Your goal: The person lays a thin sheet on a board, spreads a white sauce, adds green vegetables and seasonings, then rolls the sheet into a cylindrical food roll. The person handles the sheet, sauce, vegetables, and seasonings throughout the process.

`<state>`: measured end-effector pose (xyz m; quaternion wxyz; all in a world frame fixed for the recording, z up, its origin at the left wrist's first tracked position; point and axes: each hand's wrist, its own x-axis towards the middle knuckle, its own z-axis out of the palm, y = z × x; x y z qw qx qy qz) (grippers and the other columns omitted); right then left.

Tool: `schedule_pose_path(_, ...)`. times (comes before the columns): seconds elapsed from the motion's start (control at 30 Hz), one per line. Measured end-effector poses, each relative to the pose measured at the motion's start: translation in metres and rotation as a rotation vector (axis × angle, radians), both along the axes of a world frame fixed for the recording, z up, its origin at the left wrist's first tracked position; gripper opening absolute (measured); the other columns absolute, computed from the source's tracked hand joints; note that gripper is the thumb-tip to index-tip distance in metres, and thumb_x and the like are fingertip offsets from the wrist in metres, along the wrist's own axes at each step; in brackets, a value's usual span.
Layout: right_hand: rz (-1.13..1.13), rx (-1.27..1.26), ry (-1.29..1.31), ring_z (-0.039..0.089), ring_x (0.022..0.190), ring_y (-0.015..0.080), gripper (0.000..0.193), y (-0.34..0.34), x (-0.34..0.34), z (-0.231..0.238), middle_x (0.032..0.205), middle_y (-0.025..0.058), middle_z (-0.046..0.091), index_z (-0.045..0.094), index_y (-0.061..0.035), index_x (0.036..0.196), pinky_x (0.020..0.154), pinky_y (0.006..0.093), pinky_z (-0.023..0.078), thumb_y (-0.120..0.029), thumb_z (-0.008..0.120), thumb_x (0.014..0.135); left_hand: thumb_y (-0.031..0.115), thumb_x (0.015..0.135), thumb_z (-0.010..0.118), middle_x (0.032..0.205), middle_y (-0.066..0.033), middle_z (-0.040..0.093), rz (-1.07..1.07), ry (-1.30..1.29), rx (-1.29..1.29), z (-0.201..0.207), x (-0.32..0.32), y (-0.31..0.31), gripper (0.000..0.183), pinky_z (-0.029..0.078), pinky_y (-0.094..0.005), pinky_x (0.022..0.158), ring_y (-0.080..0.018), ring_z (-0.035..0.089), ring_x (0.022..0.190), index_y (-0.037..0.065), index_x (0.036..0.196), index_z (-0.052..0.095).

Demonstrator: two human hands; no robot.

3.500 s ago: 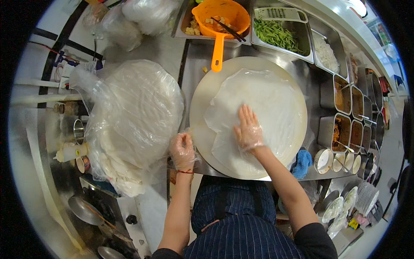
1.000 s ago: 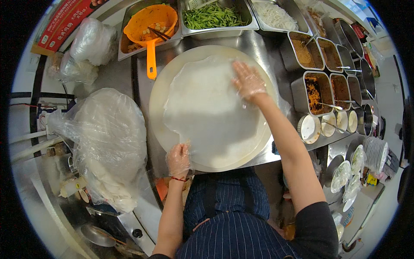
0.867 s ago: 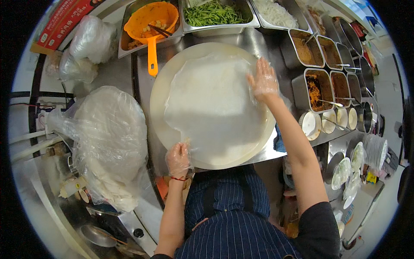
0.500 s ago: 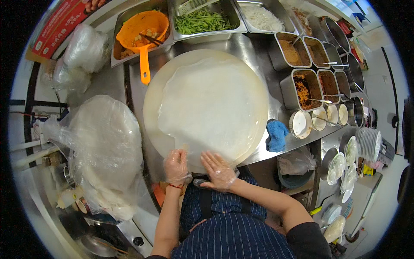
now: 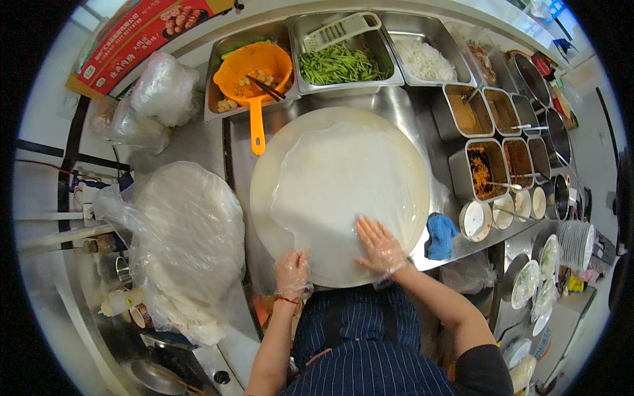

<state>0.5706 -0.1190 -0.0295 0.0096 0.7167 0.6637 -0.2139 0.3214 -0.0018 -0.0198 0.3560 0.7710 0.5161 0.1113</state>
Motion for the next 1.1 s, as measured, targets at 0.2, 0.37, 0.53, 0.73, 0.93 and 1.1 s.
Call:
schedule_pose_path(0.2,-0.278,0.185,-0.155,0.011,0.151,0.0256,0.088,0.134,0.089,-0.017,0.163,0.0149,0.013,0.016,0.0001,0.154,0.122,0.0419,0.01,-0.059,0.042,0.095,0.019,0.09,0.06,0.078,-0.021,0.061,0.04,0.014,-0.03,0.009,0.003,0.001,0.021,0.045,-0.0481,0.069,-0.0411,0.059,0.077,-0.001,0.083,0.062)
schedule_pose_path(0.37,-0.218,0.185,-0.007,0.015,0.15,0.028,0.092,0.203,0.048,0.0,0.161,0.0184,0.018,0.02,0.0024,0.153,0.122,0.0416,0.011,-0.06,0.048,0.092,0.019,0.09,0.061,0.077,-0.0215,0.061,0.138,-0.019,-0.074,0.015,0.009,0.001,0.021,0.045,-0.0481,0.071,-0.0414,0.058,0.074,-0.001,0.082,0.062)
schedule_pose_path(0.53,-0.068,0.203,0.099,0.016,0.149,0.0306,0.089,0.193,0.054,-0.011,0.16,0.0186,0.02,0.019,0.0031,0.152,0.122,0.0411,0.01,-0.054,0.052,0.092,0.02,0.089,0.062,0.092,-0.0198,0.064,-0.07,0.029,0.18,0.014,0.029,-0.014,0.019,0.049,-0.0473,0.074,-0.0393,0.061,0.082,0.001,0.095,0.065)
schedule_pose_path(0.73,-0.318,0.255,-0.206,0.017,0.149,0.0287,0.086,0.129,0.15,0.002,0.16,0.0174,0.02,0.019,0.001,0.153,0.122,0.0426,0.01,-0.053,0.049,0.094,0.028,0.089,0.062,0.146,-0.0196,0.041,-0.505,0.059,0.111,0.0,0.088,-0.057,0.053,0.03,-0.0537,0.112,-0.0415,0.039,0.134,0.006,0.137,0.05)
schedule_pose_path(0.93,-0.342,0.133,-0.187,0.013,0.15,0.027,0.081,0.144,0.163,-0.002,0.162,0.0177,0.015,0.02,0.0025,0.152,0.123,0.0426,0.006,-0.052,0.044,0.097,0.026,0.089,0.063,0.147,-0.0179,0.042,-0.74,0.073,0.083,0.002,0.08,-0.07,0.05,0.029,-0.0516,0.114,-0.0373,0.036,0.138,0.005,0.133,0.053)
schedule_pose_path(1.1,-0.188,0.228,-0.12,0.012,0.15,0.0296,0.087,0.158,0.079,-0.012,0.161,0.0192,0.016,0.019,0.005,0.152,0.123,0.0427,0.006,-0.054,0.049,0.094,0.021,0.087,0.065,0.134,-0.0153,0.055,-0.906,-0.054,-0.032,0.004,0.08,-0.089,0.036,0.037,-0.0437,0.111,-0.0345,0.044,0.134,0.007,0.12,0.061)
